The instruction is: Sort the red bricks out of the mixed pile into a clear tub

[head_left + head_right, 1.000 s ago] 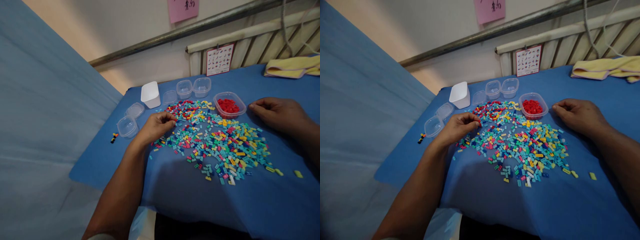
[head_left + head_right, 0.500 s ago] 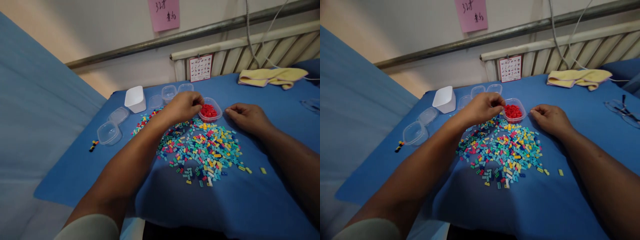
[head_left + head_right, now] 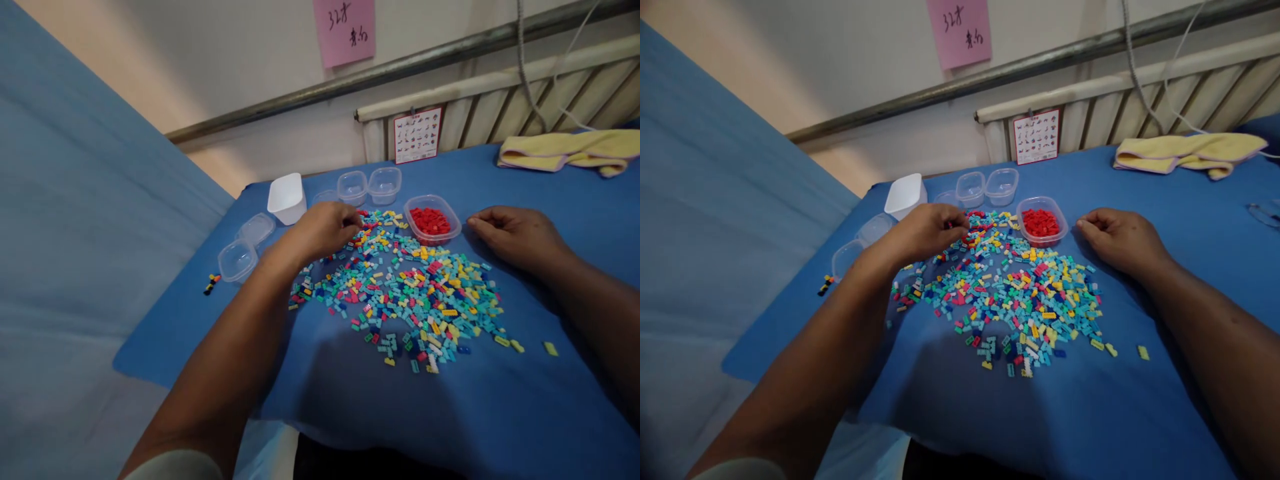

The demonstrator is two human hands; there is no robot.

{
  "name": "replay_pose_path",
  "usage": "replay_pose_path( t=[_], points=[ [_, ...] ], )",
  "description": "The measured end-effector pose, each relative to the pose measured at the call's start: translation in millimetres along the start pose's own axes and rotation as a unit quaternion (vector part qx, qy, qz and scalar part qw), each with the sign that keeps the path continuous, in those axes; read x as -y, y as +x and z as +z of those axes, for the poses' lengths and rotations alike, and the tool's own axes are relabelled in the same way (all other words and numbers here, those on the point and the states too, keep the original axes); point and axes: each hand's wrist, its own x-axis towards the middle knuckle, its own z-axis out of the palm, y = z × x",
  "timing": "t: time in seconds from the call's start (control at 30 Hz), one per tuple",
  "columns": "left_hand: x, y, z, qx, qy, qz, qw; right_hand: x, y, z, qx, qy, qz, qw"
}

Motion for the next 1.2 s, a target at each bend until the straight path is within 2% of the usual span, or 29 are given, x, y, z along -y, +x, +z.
replay_pose_path(
  t=[0.07, 0.17, 0.3, 0.77, 1.0, 1.1, 1.2],
  points=[
    [16, -20, 5.9, 0.027, 0.043, -0.040, 0.998, 0, 0, 0, 0.002, -0.008, 0.004, 1.000],
    [36, -38, 19.4, 0.036, 0.097, -0.081, 0.991, 2, 0, -2, 0.006, -0.023, 0.016, 1.000],
    [47, -49, 30.7, 0.043, 0.115, -0.093, 0.988, 5, -1, -4, 0.012, -0.020, 0.030, 0.999],
    [39, -67, 34.7, 0.051, 0.126, -0.073, 0.988, 15, -6, -6, -0.009, -0.029, 0.053, 0.998],
    [21, -58, 44.8, -0.036, 0.024, -0.054, 0.998, 16, -7, -7, -0.001, -0.040, 0.061, 0.997],
    [13, -49, 55.6, -0.015, 0.029, 0.000, 0.999, 17, -6, -6, -0.002, -0.047, 0.055, 0.997],
    [9, -42, 61.7, 0.018, 0.069, 0.012, 0.997, 21, -6, -7, -0.002, -0.039, 0.060, 0.997]
  ],
)
